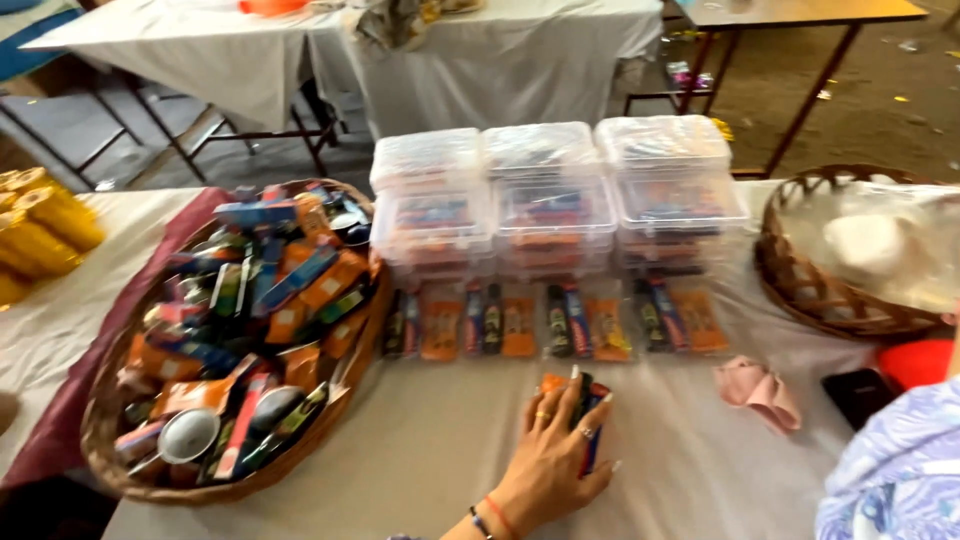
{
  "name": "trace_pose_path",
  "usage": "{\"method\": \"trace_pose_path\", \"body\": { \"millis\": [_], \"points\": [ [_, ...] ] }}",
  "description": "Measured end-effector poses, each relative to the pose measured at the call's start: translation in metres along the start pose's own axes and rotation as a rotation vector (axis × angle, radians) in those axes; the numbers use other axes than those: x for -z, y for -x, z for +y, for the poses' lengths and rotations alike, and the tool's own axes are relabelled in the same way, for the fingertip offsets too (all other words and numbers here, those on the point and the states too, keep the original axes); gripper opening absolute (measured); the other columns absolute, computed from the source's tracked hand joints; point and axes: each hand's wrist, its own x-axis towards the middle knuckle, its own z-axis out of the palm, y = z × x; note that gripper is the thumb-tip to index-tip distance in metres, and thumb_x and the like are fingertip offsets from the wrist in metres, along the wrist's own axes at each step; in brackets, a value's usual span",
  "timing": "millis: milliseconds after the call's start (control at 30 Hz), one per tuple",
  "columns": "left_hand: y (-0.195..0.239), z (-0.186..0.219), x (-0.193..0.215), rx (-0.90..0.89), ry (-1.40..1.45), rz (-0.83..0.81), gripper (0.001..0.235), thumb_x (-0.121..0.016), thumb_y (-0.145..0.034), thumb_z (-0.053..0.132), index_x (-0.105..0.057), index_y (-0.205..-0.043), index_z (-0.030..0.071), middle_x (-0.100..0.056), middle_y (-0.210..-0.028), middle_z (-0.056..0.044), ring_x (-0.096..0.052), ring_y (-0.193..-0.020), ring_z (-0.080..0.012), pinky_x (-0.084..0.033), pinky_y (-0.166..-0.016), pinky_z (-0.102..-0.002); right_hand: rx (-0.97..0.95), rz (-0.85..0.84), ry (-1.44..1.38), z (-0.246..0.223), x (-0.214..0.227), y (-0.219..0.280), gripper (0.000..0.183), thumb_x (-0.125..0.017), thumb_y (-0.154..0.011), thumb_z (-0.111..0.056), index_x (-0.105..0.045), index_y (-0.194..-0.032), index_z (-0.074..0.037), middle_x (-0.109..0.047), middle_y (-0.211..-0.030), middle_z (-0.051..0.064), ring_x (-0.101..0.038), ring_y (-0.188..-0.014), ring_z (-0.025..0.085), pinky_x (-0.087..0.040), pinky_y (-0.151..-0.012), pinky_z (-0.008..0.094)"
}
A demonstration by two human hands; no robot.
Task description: The person packs toiletry items into small plastic bags at a table. They pick toothpaste tubes, toothbrushes and small packets from a basket, place them into a plastic bag, then set the filled bags on top of plastic storage boxes and arrange them.
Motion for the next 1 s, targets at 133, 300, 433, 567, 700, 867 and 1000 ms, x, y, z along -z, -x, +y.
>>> {"method": "trace_pose_path", "body": {
  "millis": [133,300,433,567,700,867,1000],
  "points": [
    [0.002,-0.001,0.0,-0.008,0.006,0.027,0.076,-0.074,-0.088,0.042,-0.048,-0.154,0.014,-0.033,-0.161,-0.031,-0.033,-0.145,-0.0486,-0.019,-0.12,-0.061,-0.03,-0.005,-0.149,-0.04,-0.007,-0.027,0.011,-0.071,-0.099,0.002,-0.063,-0.106,0.0,-0.066,-0.119,0.014,-0.066,-0.105,0.021,-0.056,-0.094,0.028],
    [0.004,-0.005,-0.004,-0.03,-0.018,0.045,0.077,-0.073,-0.089,0.044,-0.048,-0.155,0.015,-0.033,-0.162,-0.032,-0.033,-0.146,-0.0481,-0.02,-0.121,-0.06,-0.094,-0.002,-0.28,-0.211,0.038,-0.049,0.012,-0.071,-0.105,-0.006,-0.061,-0.107,-0.002,-0.067,-0.113,0.01,-0.066,-0.1,0.016,-0.056,-0.091,0.027],
    [0.004,-0.005,-0.004,-0.064,-0.047,0.074,0.08,-0.074,-0.089,0.055,-0.047,-0.153,0.014,-0.031,-0.162,-0.032,-0.032,-0.146,-0.0478,-0.019,-0.119,-0.06,-0.152,-0.008,-0.368,-0.336,0.042,-0.045,0.015,-0.071,-0.11,-0.012,-0.059,-0.107,-0.005,-0.068,-0.108,0.007,-0.066,-0.096,0.012,-0.056,-0.088,0.025],
    [-0.003,-0.016,0.015,-0.019,0.104,0.216,0.1,-0.078,-0.088,0.055,-0.03,-0.157,0.0,-0.028,-0.163,-0.029,-0.029,-0.148,-0.0477,-0.018,-0.119,-0.059,-0.311,-0.157,-0.42,-0.407,0.015,0.038,0.013,-0.073,-0.103,-0.016,-0.063,-0.104,-0.008,-0.07,-0.1,0.003,-0.067,-0.09,0.01,-0.057,-0.082,0.025],
    [-0.011,-0.014,0.062,-0.169,0.137,0.536,0.105,-0.084,-0.078,0.046,-0.03,-0.153,-0.004,-0.033,-0.16,-0.029,-0.032,-0.144,-0.0435,-0.023,-0.119,-0.053,-0.263,-0.697,-0.588,-0.484,-0.006,0.077,0.015,-0.076,-0.088,-0.011,-0.074,-0.101,-0.004,-0.075,-0.088,0.002,-0.066,-0.077,0.007,-0.054,-0.067,0.025],
    [-0.008,-0.043,0.039,-0.115,0.514,0.231,0.047,-0.082,-0.087,0.021,-0.067,-0.127,0.004,-0.071,-0.125,-0.013,-0.061,-0.122,-0.0287,-0.046,-0.11,-0.044,-0.41,-0.838,-0.936,-0.485,-0.031,0.103,0.02,-0.072,-0.093,-0.01,-0.07,-0.11,0.001,-0.075,-0.087,0.007,-0.068,-0.073,0.01,-0.057,-0.066,0.028],
    [-0.013,-0.039,0.041,-0.221,0.675,0.305,0.02,-0.075,-0.095,-0.001,-0.066,-0.113,0.001,-0.072,-0.111,-0.01,-0.068,-0.107,-0.019,-0.053,-0.097,-0.035,-0.622,-0.795,-1.204,-0.471,-0.036,0.11,0.032,-0.068,-0.095,-0.011,-0.062,-0.122,0.004,-0.077,-0.096,0.013,-0.072,-0.076,0.017,-0.062,-0.071,0.034]
  ]
}}
